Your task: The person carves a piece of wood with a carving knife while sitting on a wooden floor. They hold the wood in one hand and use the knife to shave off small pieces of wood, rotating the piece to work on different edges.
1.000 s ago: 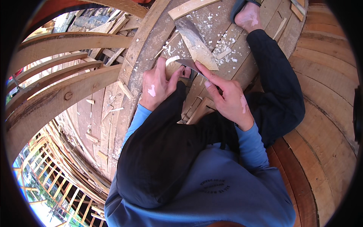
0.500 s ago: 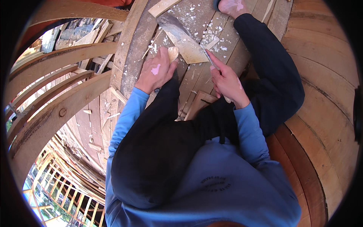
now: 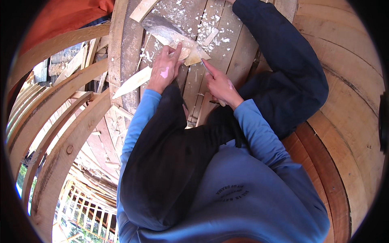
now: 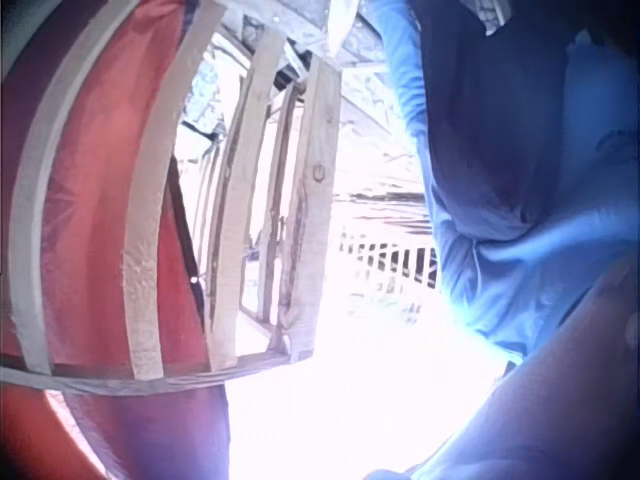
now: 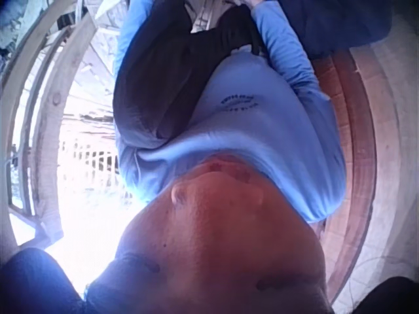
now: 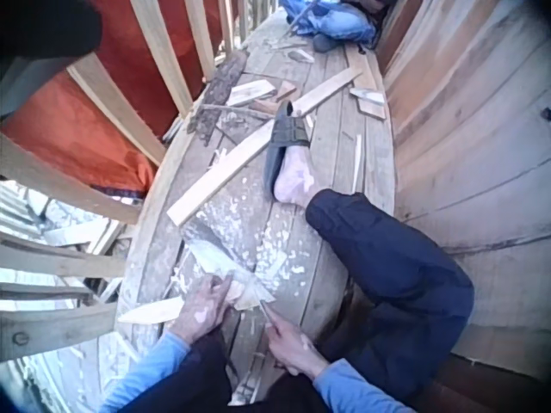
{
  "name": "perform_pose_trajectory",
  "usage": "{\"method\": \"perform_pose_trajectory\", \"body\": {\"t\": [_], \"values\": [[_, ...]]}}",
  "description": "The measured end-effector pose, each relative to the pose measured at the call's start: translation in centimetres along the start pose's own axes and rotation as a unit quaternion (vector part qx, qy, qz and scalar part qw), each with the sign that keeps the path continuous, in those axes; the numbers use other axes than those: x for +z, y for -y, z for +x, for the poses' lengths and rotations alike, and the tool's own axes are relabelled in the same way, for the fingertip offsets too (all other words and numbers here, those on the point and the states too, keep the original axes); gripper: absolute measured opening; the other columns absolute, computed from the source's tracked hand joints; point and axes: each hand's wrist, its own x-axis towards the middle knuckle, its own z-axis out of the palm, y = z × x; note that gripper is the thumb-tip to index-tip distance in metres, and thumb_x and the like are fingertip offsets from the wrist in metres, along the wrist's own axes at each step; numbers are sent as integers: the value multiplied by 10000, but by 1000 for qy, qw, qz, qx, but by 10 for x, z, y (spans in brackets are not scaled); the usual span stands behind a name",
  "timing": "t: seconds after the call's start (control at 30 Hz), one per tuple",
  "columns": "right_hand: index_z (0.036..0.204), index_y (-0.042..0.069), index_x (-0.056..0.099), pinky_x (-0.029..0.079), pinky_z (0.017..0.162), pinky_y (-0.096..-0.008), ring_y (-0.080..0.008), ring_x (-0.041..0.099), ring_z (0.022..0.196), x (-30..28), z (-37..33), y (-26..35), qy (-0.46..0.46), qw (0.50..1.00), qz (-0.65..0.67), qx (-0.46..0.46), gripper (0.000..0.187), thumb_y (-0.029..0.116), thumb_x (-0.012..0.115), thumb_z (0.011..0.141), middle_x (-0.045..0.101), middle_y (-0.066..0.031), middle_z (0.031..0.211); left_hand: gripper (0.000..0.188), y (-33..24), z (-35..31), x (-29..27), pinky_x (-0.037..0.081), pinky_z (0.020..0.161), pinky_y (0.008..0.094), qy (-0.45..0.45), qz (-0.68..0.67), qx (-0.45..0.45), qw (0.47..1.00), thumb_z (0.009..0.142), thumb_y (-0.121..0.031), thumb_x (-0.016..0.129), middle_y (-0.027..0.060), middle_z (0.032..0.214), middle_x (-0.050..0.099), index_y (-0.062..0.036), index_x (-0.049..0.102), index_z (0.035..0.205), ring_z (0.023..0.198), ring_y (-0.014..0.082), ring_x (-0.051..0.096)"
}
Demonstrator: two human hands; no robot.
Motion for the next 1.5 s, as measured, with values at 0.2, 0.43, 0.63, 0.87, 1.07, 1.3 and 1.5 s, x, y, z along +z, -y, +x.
{"method": "perform_pose_trajectory", "body": {"t": [0.2,0.43,0.63,0.87,1.07,1.3,1.5], "values": [[1625,135,254,511,475,-384,-211,563,459,-1,0,2,37,999,-13,25,621,94,352,1014,614,-161,743,490,-2,-20,14,555,767,475,-53,-19,-78,995,886,-271,759,150,1117,585,-100,607,1320,937,375,652],[1629,140,231,539,484,-384,-233,615,495,-6,-1,11,55,998,-27,4,681,45,364,968,659,-194,810,420,-6,-24,16,551,781,471,-63,-58,-128,988,851,-284,798,142,1044,596,-132,659,1217,918,376,664],[1633,260,245,548,480,-372,-201,567,441,-1,12,15,63,995,-82,10,663,87,333,998,646,-160,845,420,-12,-18,6,528,870,461,-34,-74,-160,984,816,-214,830,195,1065,674,-77,672,1181,1027,392,655],[1628,229,265,524,464,-374,-199,549,418,5,19,17,57,996,-67,-4,684,65,337,967,633,-155,772,413,1,-14,4,522,834,472,-41,-88,-128,987,794,-232,838,154,958,683,-119,684,1160,935,383,667],[1624,219,280,511,450,-375,-199,550,408,12,20,17,50,997,-49,9,665,83,338,975,620,-155,728,412,0,-15,6,522,856,460,-47,-105,-129,985,792,-226,840,155,995,694,-112,689,1159,952,380,668],[1620,141,277,493,463,-402,-249,603,471,9,15,25,59,996,-56,22,782,36,402,855,679,-195,765,420,-2,-14,4,533,867,436,-44,-119,-136,983,784,-172,852,197,1052,711,-67,696,1160,988,384,688],[1623,201,277,504,433,-377,-215,559,412,15,18,17,53,997,-52,14,675,74,349,964,644,-176,757,418,-4,-13,0,526,866,447,-27,-116,-143,982,787,-196,848,185,1044,710,-75,693,1156,992,393,677]]}}
